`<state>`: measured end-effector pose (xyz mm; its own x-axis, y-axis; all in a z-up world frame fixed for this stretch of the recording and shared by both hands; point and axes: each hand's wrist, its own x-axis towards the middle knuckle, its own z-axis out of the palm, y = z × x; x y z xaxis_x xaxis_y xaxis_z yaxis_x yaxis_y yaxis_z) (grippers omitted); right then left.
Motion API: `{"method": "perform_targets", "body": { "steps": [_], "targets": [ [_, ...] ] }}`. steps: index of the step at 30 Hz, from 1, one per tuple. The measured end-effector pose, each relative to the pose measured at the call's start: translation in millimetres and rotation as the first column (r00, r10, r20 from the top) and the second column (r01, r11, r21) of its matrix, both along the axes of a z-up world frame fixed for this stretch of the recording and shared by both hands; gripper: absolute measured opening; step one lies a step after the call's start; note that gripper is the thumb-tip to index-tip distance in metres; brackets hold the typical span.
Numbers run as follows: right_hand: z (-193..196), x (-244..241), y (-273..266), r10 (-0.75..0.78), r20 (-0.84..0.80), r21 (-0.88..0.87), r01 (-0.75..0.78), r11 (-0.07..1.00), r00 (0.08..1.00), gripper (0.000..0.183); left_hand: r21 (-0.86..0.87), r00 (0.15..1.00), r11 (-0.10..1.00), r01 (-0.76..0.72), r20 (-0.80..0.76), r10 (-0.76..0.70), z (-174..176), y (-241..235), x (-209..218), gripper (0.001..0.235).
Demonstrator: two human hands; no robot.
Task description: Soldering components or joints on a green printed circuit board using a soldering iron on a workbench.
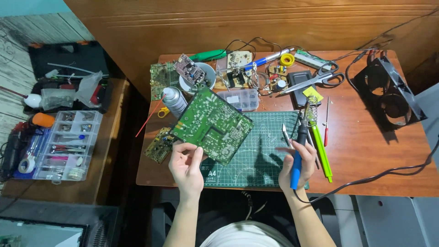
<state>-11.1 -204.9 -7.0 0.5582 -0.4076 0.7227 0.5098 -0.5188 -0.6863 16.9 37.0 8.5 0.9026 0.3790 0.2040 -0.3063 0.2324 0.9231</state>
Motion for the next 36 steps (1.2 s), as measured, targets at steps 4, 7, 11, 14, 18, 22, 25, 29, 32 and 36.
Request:
{"method": "perform_targets", "body": {
  "steps": [4, 7, 11, 14, 18, 22, 25, 29, 32, 36],
  "targets": [
    [-19.5, 6.3, -7.0, 0.202, 0.027, 0.099, -0.204, 0.974, 0.979, 0.032, -0.034, 0.999, 0.999, -0.026, -0.034, 0.025, -14.1, 4.2, 8.7, 0.015],
    [-7.0, 10.2, -4.0, 0.197, -0.105, 0.000, -0.198, 0.980, 0.975, 0.016, -0.055, 0.999, 0.998, -0.024, -0.049, 0.021, -8.5, 8.3, 11.9, 0.017],
    [7.2, 21.0, -4.0, 0.018, -0.207, -0.485, -0.118, 0.867, 0.978, 0.016, -0.056, 0.996, 0.998, -0.023, -0.085, 0.018, -12.1, 6.3, 12.0, 0.019],
    [20.3, 25.6, 0.2, 0.061, -0.203, -0.588, -0.172, 0.791, 0.977, 0.021, -0.061, 0.996, 0.998, -0.004, -0.091, -0.001, -19.6, 6.1, 13.3, 0.018],
    [-13.2, 32.3, -23.2, 0.076, -0.271, -0.704, -0.251, 0.665, 0.959, 0.015, -0.072, 0.995, 0.997, 0.006, -0.099, -0.013, -26.7, 7.3, 12.5, 0.019],
    [-19.4, 36.5, -27.1, 0.054, -0.291, -0.733, -0.259, 0.629, 0.955, 0.011, -0.084, 0.996, 0.996, 0.010, -0.089, -0.017, -28.4, 6.6, 9.7, 0.018],
    [-23.0, 36.2, -28.0, 0.040, -0.347, -0.710, -0.291, 0.641, 0.937, 0.012, -0.079, 0.995, 0.996, 0.029, -0.090, -0.037, -25.7, 3.8, 7.9, 0.017],
    [-20.3, 39.1, -27.0, 0.045, -0.344, -0.736, -0.299, 0.608, 0.938, 0.016, -0.065, 0.994, 0.997, 0.045, -0.099, -0.051, -18.3, -0.4, 6.4, 0.017],
    [-1.3, 36.1, -21.1, 0.066, -0.401, -0.720, -0.358, 0.595, 0.914, 0.020, -0.050, 0.992, 0.997, 0.051, -0.117, -0.056, -14.0, -1.2, 4.3, 0.015],
    [3.2, 34.8, -18.6, 0.071, -0.450, -0.699, -0.401, 0.592, 0.890, 0.020, -0.059, 0.988, 0.997, 0.056, -0.142, -0.064, -17.1, 0.7, 3.1, 0.016]
  ]
}}
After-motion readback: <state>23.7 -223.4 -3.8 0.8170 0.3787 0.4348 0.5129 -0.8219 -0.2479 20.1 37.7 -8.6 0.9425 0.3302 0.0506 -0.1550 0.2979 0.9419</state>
